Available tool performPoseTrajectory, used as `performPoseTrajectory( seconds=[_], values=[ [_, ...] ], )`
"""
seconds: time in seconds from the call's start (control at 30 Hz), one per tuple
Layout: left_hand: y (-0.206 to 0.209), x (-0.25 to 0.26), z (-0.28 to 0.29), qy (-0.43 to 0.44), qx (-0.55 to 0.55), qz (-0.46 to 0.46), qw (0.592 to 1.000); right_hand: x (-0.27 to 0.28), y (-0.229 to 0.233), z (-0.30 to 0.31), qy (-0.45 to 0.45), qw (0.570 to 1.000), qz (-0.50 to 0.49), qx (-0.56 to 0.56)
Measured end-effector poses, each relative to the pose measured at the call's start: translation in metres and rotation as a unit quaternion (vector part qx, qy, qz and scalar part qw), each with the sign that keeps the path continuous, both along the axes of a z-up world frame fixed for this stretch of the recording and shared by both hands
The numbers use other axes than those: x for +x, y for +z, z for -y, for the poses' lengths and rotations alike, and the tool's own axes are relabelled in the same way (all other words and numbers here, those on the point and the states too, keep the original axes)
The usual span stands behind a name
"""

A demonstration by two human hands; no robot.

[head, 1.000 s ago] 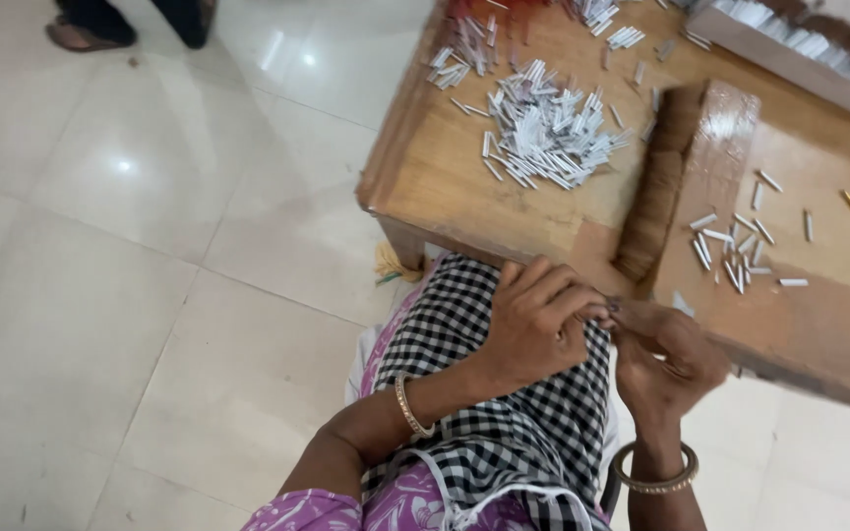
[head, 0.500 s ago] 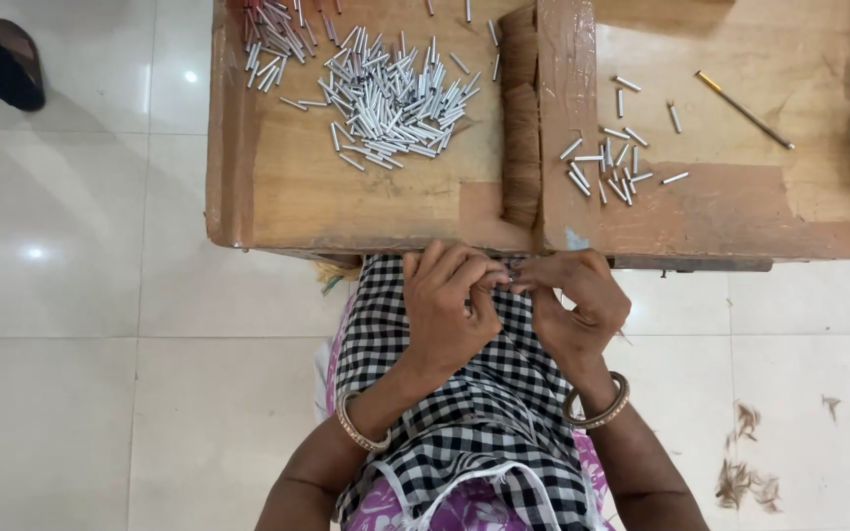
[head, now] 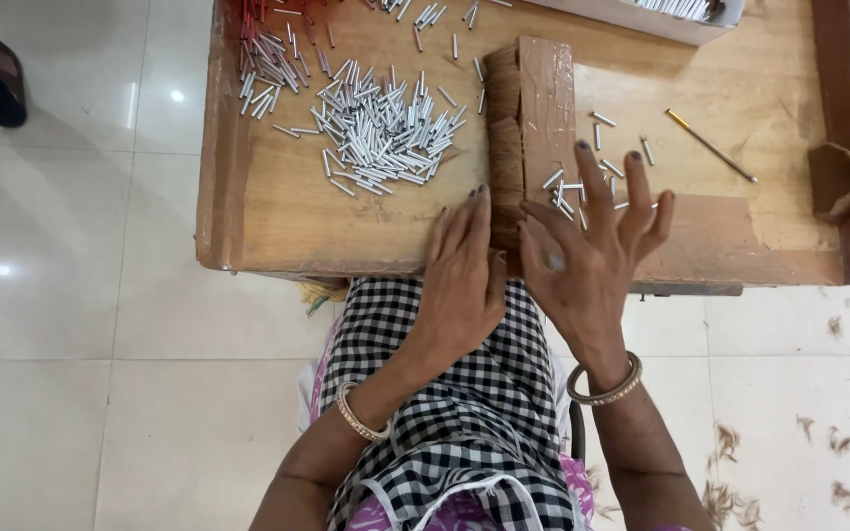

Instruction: Assembling small silver components onto a holder on a workbench.

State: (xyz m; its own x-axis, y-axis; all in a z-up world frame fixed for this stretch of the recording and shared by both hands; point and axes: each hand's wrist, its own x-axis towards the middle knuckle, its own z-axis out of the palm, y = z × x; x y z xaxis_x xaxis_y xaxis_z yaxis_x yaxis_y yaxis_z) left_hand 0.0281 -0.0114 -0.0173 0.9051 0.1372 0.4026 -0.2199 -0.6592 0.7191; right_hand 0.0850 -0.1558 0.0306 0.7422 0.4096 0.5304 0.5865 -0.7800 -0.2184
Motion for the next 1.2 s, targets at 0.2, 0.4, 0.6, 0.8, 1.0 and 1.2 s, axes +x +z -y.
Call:
performPoseTrajectory(
  seconds=[0.2,0.4,0.6,0.8,1.0,1.2],
  values=[
    [0.004,-0.001,-0.005,0.035,-0.012,-0.016,0.999,0.014,0.001,-0.015,0.04,0.996,-0.034,-0.071],
    [-0.006,0.024,-0.008,0.061,0.046,0.015,0.997,0.021,-0.009,-0.014,0.049,0.995,-0.03,-0.081],
    [-0.012,0.036,-0.009,0.061,0.062,0.003,0.996,0.024,-0.011,-0.01,0.063,0.996,-0.053,-0.046],
    [-0.002,0.031,-0.011,0.061,0.038,0.033,0.997,-0.005,0.012,0.0,0.049,0.998,-0.014,-0.024],
    [0.038,0.008,-0.007,0.009,-0.04,0.064,0.997,-0.021,0.007,0.01,0.011,0.992,0.107,-0.07],
    [0.031,0.002,-0.004,0.021,-0.028,0.081,0.996,-0.027,0.048,-0.002,0.035,0.999,0.02,0.004]
  ],
)
